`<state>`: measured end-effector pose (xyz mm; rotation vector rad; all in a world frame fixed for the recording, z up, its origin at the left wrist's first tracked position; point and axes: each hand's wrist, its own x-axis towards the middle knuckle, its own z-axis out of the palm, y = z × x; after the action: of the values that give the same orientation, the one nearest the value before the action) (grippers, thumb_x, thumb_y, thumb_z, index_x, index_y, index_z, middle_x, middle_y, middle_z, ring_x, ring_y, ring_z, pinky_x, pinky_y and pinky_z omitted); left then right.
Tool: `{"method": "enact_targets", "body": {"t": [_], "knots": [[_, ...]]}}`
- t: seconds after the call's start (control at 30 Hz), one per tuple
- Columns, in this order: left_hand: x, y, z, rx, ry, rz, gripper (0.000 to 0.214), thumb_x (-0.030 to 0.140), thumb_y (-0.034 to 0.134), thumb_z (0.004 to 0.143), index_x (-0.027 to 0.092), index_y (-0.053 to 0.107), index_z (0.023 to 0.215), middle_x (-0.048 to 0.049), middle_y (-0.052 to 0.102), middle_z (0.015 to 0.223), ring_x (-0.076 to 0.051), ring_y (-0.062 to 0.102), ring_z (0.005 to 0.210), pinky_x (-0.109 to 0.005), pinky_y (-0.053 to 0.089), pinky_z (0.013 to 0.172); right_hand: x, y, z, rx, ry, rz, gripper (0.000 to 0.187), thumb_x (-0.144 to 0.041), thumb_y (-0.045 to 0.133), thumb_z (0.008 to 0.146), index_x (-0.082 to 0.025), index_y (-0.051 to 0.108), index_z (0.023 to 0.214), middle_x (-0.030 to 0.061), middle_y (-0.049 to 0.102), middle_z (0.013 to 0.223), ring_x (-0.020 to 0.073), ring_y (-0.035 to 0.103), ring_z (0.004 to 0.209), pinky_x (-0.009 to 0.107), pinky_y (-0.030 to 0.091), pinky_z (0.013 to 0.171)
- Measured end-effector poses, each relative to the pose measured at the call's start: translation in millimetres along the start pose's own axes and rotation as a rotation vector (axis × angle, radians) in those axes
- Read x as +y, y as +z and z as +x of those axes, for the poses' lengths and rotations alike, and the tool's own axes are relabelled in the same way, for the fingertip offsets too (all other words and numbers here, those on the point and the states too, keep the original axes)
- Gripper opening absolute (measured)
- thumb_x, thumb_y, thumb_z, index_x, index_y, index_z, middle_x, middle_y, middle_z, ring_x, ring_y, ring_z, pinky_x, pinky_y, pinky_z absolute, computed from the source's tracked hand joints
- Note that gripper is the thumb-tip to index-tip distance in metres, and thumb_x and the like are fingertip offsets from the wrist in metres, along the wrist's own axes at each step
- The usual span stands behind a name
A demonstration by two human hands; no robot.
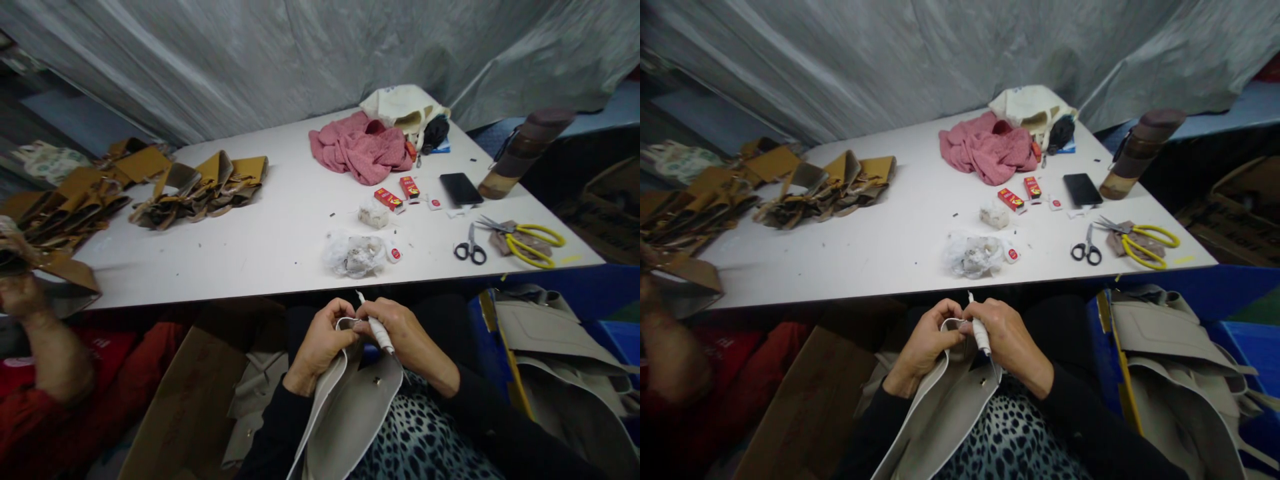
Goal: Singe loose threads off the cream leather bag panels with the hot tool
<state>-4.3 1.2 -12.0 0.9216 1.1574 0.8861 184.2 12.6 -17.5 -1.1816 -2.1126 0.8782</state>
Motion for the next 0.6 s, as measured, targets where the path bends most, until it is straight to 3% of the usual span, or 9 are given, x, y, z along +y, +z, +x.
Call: {"method": "enact_targets", "body": {"t": [0.13,0.3,0.43,0.6], "knots": [[9.2,-8.1,-8.4,-0.074,0.038,-0.192,0.034,0.027,0.087,0.069,0.019,0.069,0.097,-0.0026,0.067,0.091,-0.016,0.061,0.079,-0.025,0.047,0.071,-6.7,-3.1,-12.2,0.118,-0.08,0.027,0.027,-0.043,0.055,0.106,-0.022,0.065,0.092,0.0035,0.061,0.084,0.0192,0.056,0.079,0.03,0.041,0.071],[11.9,-14.7,-14.1,0.069,0.163,-0.215,0.043,0.054,0.083,0.077,0.016,0.078,0.096,-0.0103,0.074,0.099,-0.024,0.066,0.099,-0.033,0.051,0.096,-24.5,-27.6,-35.0,0.295,-0.14,0.058,0.02,-0.035,0.057,0.105,-0.022,0.062,0.091,0.002,0.062,0.08,0.0182,0.055,0.076,0.032,0.04,0.069],[6.7,-7.9,-17.7,0.154,0.029,-0.184,0.039,0.054,0.084,0.074,0.019,0.08,0.09,-0.0078,0.077,0.095,-0.025,0.068,0.093,-0.033,0.057,0.086,-40.2,-47.6,-54.6,0.486,-0.168,-0.012,0.02,-0.032,0.057,0.105,-0.022,0.062,0.089,0.0014,0.063,0.075,0.0181,0.054,0.073,0.033,0.04,0.068],[-7.9,-10.2,-2.9,0.212,-0.131,-0.047,0.056,0.065,0.088,0.059,0.021,0.081,0.092,-0.0089,0.08,0.101,-0.033,0.072,0.095,-0.036,0.063,0.073,-34.7,-65.6,-73.1,0.706,-0.127,-0.078,0.021,-0.032,0.056,0.105,-0.022,0.063,0.088,0.0007,0.066,0.075,0.0175,0.056,0.072,0.032,0.042,0.069]]}}
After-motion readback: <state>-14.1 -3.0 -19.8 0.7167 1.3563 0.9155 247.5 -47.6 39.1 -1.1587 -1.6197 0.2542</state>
